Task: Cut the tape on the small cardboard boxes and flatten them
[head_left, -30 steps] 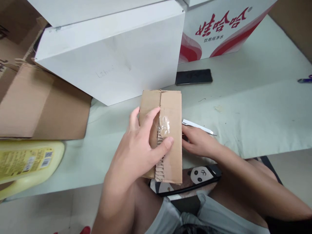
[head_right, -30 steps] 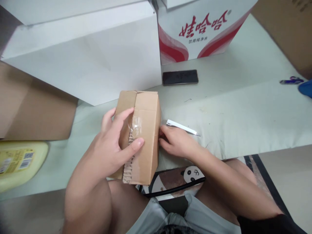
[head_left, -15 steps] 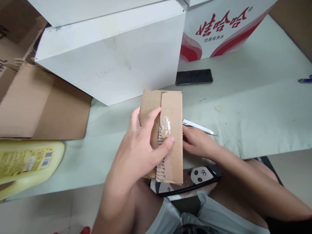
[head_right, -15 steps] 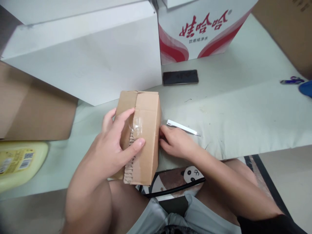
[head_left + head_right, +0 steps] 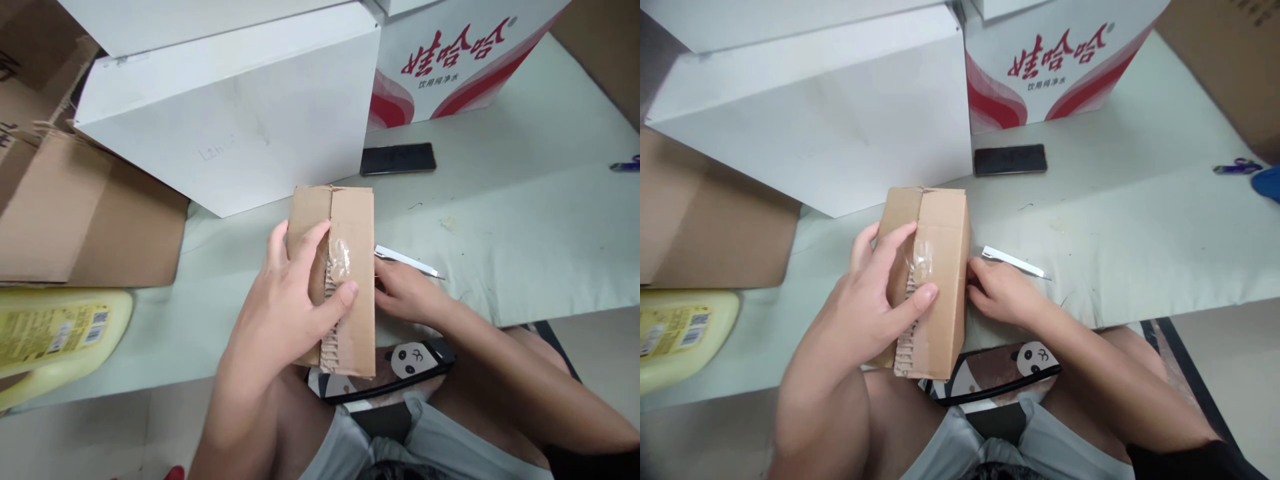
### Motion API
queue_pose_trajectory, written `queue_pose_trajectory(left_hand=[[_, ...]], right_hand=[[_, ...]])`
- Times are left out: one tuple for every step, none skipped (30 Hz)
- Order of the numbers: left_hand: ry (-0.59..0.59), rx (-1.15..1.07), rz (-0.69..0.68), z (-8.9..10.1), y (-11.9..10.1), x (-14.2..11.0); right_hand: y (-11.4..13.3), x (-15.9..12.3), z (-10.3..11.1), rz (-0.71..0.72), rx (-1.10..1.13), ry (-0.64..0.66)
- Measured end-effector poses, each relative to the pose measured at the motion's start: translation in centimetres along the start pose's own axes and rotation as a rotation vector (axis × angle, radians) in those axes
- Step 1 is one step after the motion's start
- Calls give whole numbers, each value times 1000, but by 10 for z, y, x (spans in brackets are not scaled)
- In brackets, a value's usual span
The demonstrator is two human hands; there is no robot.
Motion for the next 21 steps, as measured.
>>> queue_pose_trajectory(left_hand=[[-1, 4, -2, 0, 0, 0], [-2, 6, -3, 0, 0, 0], [-1, 6, -4, 0, 0, 0], [2, 5, -5, 0, 0, 1], [2, 4, -5, 0, -1, 1], [3, 4, -5, 0, -1, 1], [1, 4, -4, 1, -2, 1], [3, 4, -2, 1, -2, 1], [5, 5, 2, 1, -2, 1], [5, 7, 5, 2, -2, 1], [7, 8, 9, 2, -1, 0], [8, 10, 11, 2, -1, 0], [10, 10, 13, 1, -1, 0], [12, 9, 12, 1, -1, 1], [14, 5, 11, 1, -1, 1], [16, 0, 10, 1, -1, 1], [17, -4, 9, 0, -1, 1], [18, -8, 10, 0, -1, 2], [20, -10, 13, 0, -1, 2], [21, -11, 17, 0, 0, 2], [23, -12, 22, 0, 0, 2]], right_hand=[[0, 0, 0, -7, -3, 6], [0, 0, 0, -15, -5, 11], [0, 0, 0, -20, -6, 14], [1, 0, 0, -22, -6, 14], [1, 0, 0, -21, -5, 12], [1, 0, 0, -18, -3, 8], [1, 0, 0, -13, -2, 3], [1, -1, 0, -8, -1, -2], [1, -1, 0, -2, -1, -8], [1, -1, 0, 4, -1, -14], [1, -1, 0, 8, -1, -18], [0, -1, 0, 10, -2, -20], [0, -1, 0, 9, -3, -19], [0, -1, 0, 8, -3, -19], [-1, -1, 0, 10, 0, -19], [0, -1, 0, 15, 4, -21], [0, -1, 0, 21, 9, -26], [0, 0, 0, 26, 14, -30], [0, 0, -1, 28, 16, -32], [0, 0, -1, 26, 16, -32], [-1, 0, -1, 23, 15, -32]])
Point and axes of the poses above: each hand's wrist, its own x-axis towards the middle knuckle, its own z-axis out of the back of the hand, y = z × x, the point moved 6 cm from there along x, towards the middle knuckle, and after that the axes turned 3 degrees about y, right-handed, at the moved point
